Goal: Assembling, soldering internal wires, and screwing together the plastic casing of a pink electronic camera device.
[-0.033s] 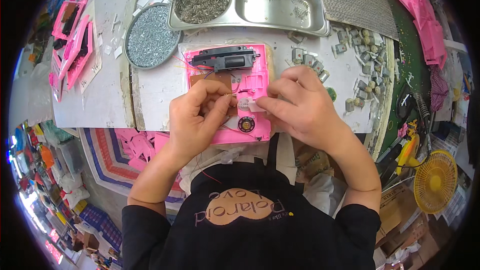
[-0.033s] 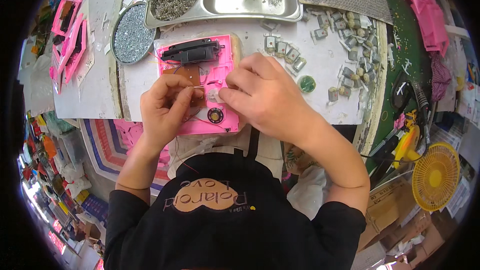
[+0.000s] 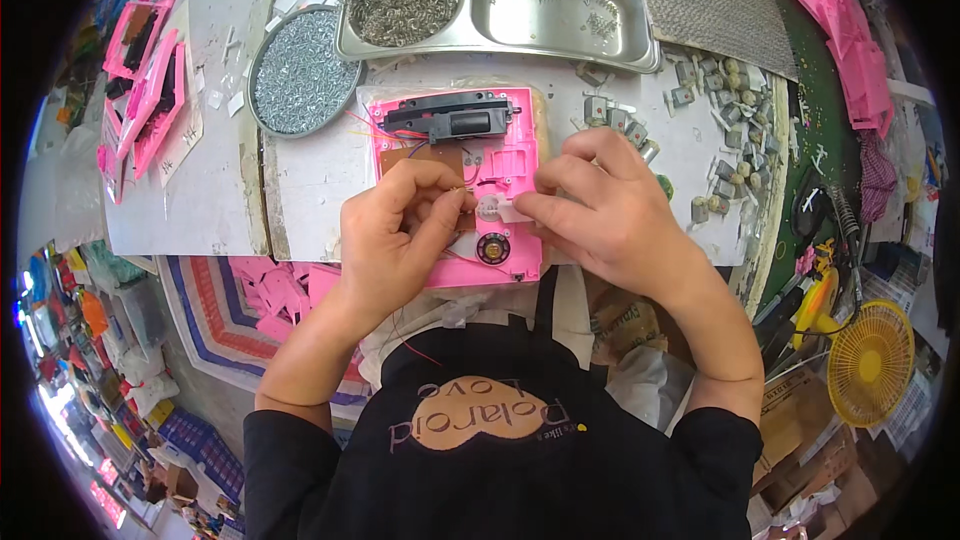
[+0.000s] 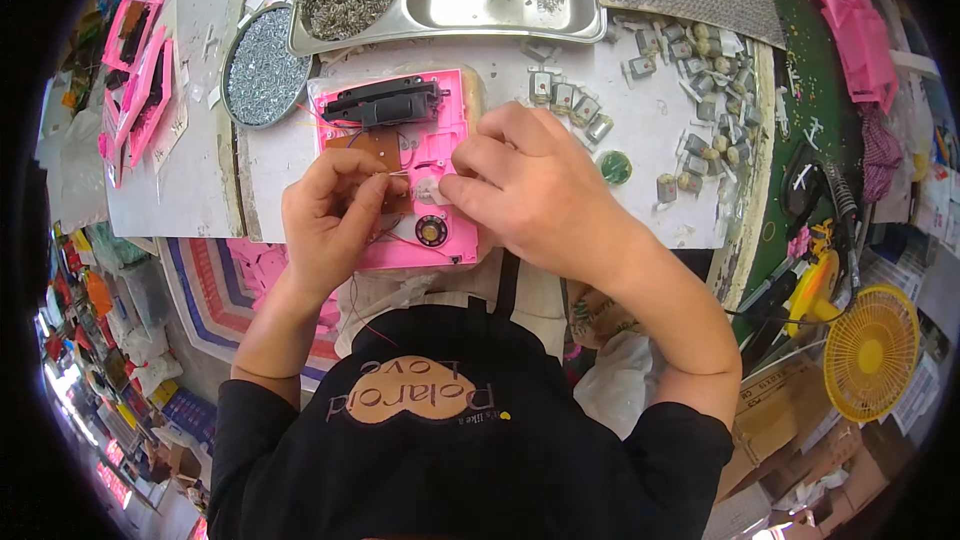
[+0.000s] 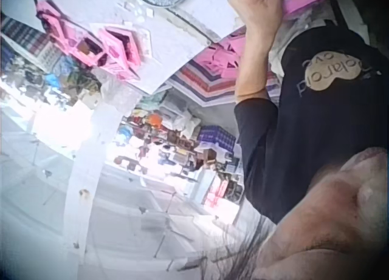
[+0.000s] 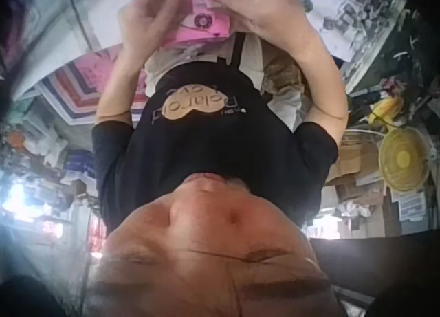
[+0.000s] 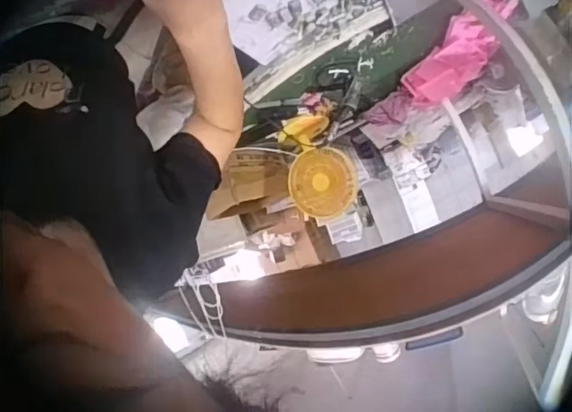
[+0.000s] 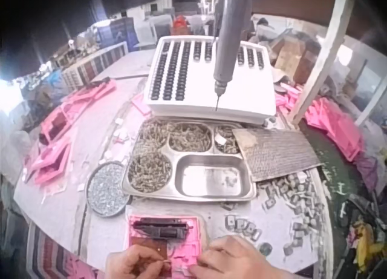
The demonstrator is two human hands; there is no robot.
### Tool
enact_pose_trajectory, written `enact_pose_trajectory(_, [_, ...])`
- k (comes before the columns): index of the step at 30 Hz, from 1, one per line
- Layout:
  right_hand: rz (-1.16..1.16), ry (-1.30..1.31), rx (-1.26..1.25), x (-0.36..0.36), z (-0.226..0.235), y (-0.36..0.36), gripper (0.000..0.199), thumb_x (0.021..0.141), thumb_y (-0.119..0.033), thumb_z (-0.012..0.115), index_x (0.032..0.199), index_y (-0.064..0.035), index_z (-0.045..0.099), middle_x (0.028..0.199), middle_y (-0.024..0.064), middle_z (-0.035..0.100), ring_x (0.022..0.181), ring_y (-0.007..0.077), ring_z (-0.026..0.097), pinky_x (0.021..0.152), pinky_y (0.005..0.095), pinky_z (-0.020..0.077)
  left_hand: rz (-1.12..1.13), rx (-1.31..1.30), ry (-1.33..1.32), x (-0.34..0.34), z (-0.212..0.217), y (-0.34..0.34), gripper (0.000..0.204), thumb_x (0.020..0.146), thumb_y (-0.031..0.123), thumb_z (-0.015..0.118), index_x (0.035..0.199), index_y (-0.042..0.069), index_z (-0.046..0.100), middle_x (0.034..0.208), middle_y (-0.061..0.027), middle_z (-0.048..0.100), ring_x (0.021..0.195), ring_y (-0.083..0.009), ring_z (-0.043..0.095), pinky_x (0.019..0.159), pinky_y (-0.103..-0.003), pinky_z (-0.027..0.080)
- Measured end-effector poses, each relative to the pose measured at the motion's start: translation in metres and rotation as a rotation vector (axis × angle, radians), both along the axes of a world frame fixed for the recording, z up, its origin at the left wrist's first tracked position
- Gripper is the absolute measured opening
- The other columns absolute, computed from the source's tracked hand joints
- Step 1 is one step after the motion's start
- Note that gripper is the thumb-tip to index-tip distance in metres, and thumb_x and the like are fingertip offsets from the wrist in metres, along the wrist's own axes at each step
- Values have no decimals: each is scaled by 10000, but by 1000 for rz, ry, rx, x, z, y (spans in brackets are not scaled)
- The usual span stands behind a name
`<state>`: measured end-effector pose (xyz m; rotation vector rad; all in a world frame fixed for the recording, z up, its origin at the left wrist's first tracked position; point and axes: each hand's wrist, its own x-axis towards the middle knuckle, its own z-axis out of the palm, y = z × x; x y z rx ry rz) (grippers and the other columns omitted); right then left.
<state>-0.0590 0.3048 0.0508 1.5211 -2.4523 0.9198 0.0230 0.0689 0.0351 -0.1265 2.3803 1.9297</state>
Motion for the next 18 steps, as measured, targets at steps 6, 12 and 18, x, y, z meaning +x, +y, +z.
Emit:
enact_pose_trajectory(6, [69,-44,-68,-4,-9,-2,400,643,-134,855,1025,-88,746,1035,43,671,990,282,593,817,394,510,25,38,101,0,-6,6,85,981,-20,657,1063,-16,633,850,-74,756,719,-63,692,606,-208,526])
enact_pose_trajectory(12, [-11,-122,-168,12,-35,-11,390,695,-118,859,1065,-92,740,1038,46,677,975,281,601,836,407,494,-81,-36,131,1,-10,0,105,956,-22,673,1050,6,636,884,-108,771,701,-98,715,608,-237,536])
enact_pose_trajectory(18, [-157,-163,36,28,-17,-20,315,721,-126,828,1018,-98,730,999,39,654,972,285,584,831,415,455,-324,-459,348,-6,4,-5,177,890,38,746,1050,32,670,835,-122,733,683,-273,725,594,-345,551])
